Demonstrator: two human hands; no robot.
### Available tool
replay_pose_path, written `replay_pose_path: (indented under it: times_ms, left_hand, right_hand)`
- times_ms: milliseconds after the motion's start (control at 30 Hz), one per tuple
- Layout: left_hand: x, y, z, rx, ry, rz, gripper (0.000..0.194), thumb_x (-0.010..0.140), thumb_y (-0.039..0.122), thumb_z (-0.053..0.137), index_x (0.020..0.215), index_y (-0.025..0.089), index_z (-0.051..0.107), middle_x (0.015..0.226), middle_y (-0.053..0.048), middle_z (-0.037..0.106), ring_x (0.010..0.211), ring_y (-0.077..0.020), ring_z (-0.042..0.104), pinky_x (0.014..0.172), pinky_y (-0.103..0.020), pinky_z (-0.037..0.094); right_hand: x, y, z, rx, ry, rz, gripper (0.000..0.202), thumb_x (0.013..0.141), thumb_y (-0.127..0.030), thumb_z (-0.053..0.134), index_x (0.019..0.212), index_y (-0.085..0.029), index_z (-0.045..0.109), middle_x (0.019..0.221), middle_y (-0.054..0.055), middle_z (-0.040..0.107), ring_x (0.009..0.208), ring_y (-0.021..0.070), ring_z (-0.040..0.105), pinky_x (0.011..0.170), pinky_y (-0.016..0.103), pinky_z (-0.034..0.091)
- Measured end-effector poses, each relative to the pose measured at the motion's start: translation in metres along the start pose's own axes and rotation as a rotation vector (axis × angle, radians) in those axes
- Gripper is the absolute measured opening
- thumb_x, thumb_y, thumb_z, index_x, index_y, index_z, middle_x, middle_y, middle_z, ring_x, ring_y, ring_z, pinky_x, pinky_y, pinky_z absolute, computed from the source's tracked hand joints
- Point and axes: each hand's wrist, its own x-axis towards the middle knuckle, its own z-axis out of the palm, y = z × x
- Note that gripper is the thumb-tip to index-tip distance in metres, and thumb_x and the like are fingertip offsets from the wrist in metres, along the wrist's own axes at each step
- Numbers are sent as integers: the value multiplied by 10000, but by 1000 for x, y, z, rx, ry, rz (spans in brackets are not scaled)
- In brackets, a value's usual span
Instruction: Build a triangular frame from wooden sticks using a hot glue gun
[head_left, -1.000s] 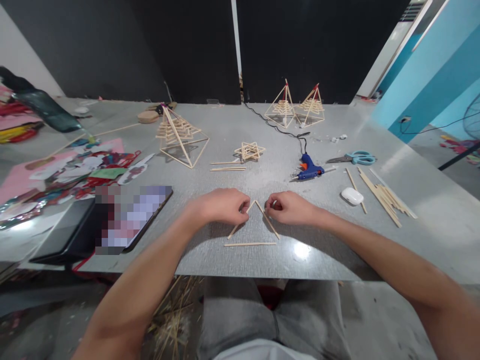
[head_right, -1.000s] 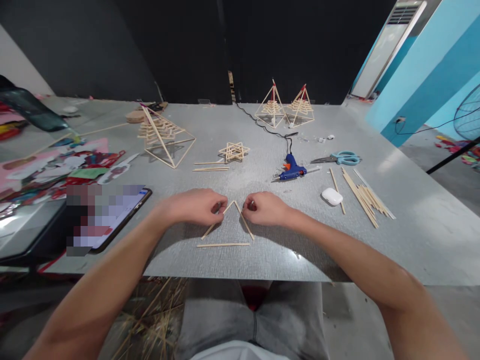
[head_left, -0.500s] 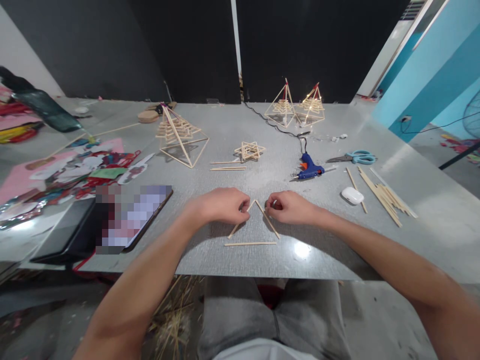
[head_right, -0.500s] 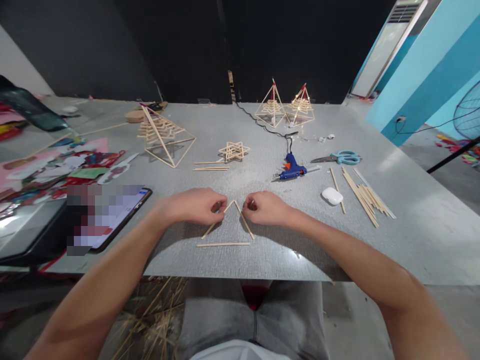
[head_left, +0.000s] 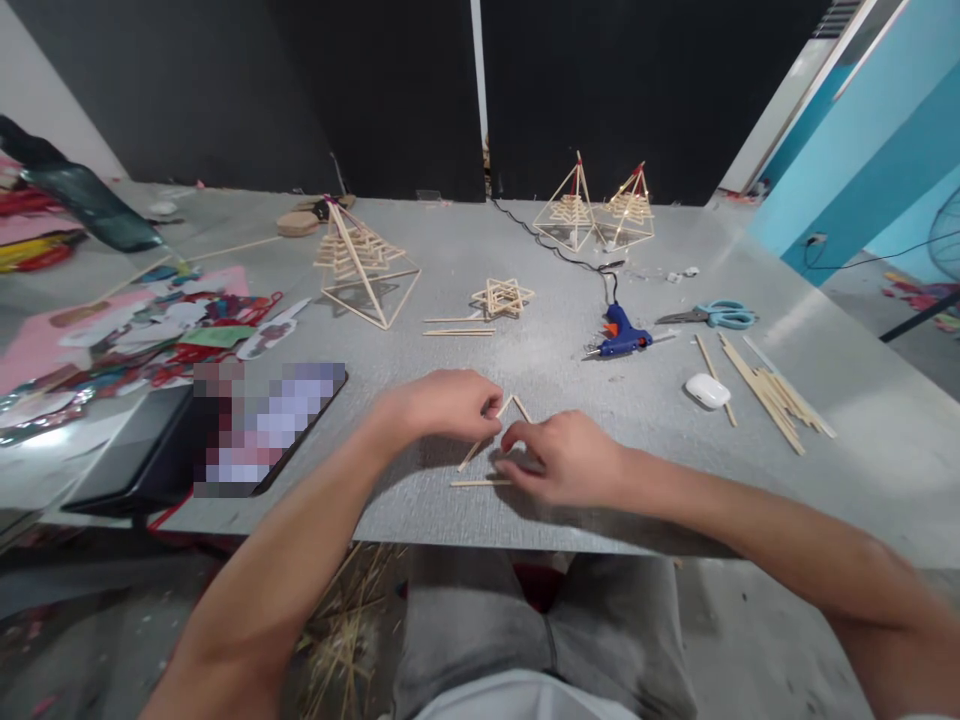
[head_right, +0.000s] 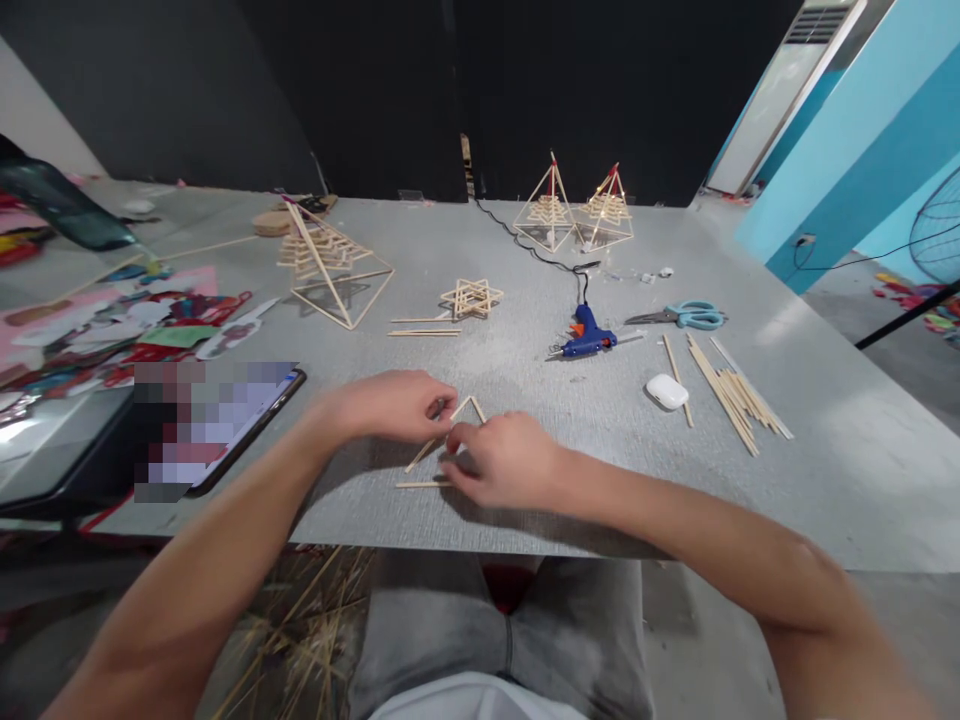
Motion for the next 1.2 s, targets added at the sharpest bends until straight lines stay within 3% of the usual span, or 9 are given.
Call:
replay_pose_path:
  times_ms: [100,233,467,1200]
  left_hand:
    - [-1,1,-1,2,0,4,93,843,302,643,778,236,652,763,-11,711,666,-195,574,604,-322,305]
    - [-1,3,-2,6,3,1,106,837,314,623,771,237,653,750,-11,703,657,-197,559,602,-327,298]
    - [0,1,-1,9,4,4,124,845,318,613,775,238,676,759,-18,713,669,-206,580,609,-327,313]
    - [1,-1,1,11,-4,10,123,842,330,606,801,238,678,765,-11,711,658,-196,556,600,-325,300]
  right_hand:
    - [-6,-14,9,-148,-79,-52,376,1070,-460,584,1264,-185,750,809,89,807,696,229,703,608,330,226]
    - [-7,-18,14,-220,-139,-69,348,1101,-415,530,1223,-168,743,832,106,817,691,229,726,591,342,216]
    - [-6,-16,17,-208,-109,-50,347,1123,-360,457,1117,-151,734,816,122,807,684,233,733,585,350,222]
    - [-10,-17,18,-250,-125,-55,309,1107,-347,492,1132,-147,726,863,107,821,639,213,703,566,357,175]
